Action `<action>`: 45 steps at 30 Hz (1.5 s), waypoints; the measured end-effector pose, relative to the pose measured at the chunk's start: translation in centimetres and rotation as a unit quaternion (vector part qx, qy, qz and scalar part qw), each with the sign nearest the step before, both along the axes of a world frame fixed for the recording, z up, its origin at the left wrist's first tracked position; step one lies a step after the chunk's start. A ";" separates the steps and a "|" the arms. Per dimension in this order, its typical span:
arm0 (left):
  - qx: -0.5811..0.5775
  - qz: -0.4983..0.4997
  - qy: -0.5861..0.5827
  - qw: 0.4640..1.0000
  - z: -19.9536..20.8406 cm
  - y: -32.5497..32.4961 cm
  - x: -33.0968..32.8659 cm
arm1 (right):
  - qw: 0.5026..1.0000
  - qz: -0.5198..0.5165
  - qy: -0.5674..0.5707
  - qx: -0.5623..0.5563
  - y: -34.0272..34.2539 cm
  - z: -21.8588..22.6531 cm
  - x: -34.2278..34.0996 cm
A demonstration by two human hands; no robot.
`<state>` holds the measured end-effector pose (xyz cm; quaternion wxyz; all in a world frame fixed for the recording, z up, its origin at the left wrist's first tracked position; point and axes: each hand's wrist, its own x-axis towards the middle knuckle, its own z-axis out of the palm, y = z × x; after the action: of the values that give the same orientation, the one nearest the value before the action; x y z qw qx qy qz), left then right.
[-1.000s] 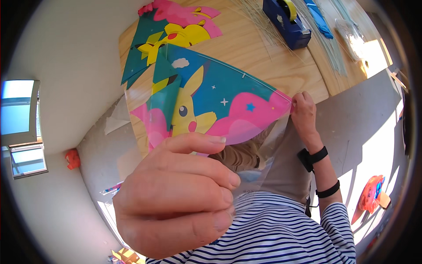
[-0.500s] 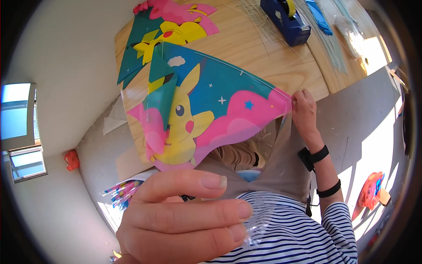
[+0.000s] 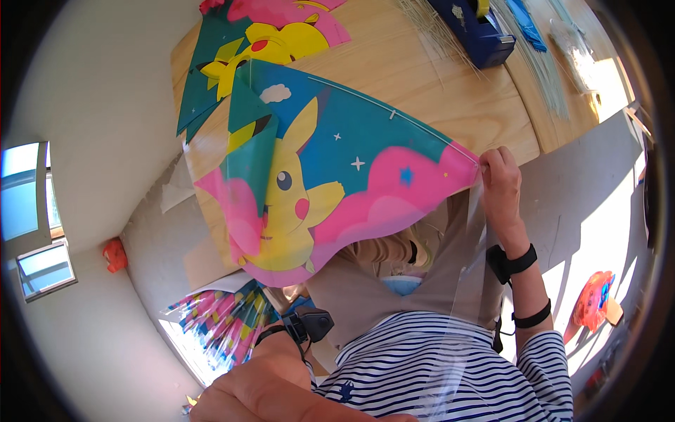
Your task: Assembling the frame and paper covering for a character-themed kite.
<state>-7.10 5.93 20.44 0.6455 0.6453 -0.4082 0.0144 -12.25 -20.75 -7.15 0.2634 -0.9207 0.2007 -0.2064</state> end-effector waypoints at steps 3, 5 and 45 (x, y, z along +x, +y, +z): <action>-0.020 0.110 0.030 0.993 -0.8 -1.0 -2.2 | 1.000 -0.004 0.001 0.001 -0.2 -0.4 -0.1; -0.009 0.138 0.031 0.990 -0.7 -1.9 -2.4 | 1.000 -0.009 0.002 0.002 -0.4 -0.6 -0.3; -0.077 -0.004 0.000 0.997 -3.0 -0.3 -0.3 | 1.000 -0.013 0.007 0.008 -0.3 -0.4 -0.2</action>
<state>-7.38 5.68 17.42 0.6931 0.5922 -0.4087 0.0427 -12.50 -21.03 -7.59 0.2670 -0.9173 0.2159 -0.2016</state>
